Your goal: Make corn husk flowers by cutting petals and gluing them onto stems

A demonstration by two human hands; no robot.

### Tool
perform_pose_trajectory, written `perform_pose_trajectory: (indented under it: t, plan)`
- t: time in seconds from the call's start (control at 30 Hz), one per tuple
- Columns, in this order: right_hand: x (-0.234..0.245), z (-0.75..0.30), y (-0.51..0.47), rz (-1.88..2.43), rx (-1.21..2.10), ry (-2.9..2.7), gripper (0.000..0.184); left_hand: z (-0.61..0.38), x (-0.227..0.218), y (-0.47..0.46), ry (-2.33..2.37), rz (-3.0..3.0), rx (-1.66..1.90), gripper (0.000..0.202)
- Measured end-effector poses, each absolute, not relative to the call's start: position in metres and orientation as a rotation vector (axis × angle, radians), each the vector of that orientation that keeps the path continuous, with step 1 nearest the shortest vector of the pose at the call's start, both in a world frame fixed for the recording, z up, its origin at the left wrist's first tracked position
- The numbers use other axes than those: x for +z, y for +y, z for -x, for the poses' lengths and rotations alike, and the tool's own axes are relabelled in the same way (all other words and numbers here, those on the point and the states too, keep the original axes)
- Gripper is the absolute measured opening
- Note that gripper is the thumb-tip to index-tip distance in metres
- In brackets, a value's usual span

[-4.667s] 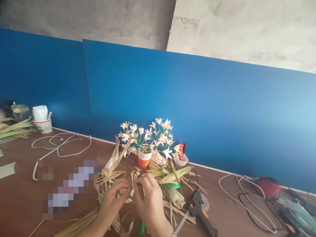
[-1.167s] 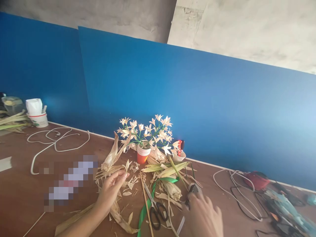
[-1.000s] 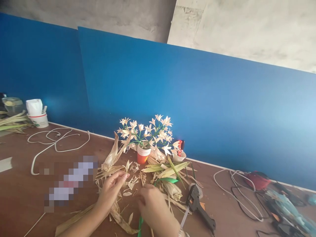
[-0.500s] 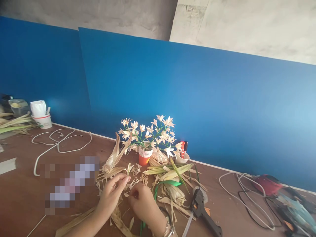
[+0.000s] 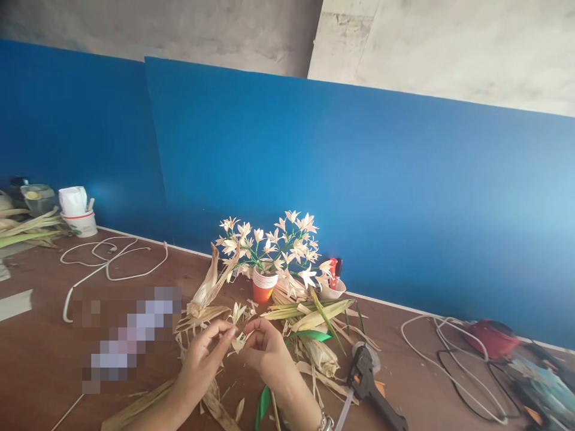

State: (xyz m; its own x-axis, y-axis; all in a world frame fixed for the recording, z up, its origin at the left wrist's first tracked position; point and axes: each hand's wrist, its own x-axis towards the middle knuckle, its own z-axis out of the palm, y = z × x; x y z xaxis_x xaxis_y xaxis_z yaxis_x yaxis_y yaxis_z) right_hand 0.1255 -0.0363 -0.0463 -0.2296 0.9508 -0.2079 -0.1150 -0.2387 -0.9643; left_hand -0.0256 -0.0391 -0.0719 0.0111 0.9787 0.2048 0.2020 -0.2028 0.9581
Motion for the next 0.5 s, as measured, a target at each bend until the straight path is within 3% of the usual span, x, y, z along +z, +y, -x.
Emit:
perform_pose_trajectory:
  t: [0.23, 0.5]
  plan:
    - [-0.047, -0.122, -0.036, 1.194, 1.617, -1.07, 0.037, 0.021, -0.069, -0.037, 1.095, -1.183, 1.286, 0.034]
    - [-0.052, -0.111, -0.042, 0.931, 1.725, -0.745, 0.038, 0.013, -0.064, -0.04, 0.808, -0.711, 1.278, 0.033]
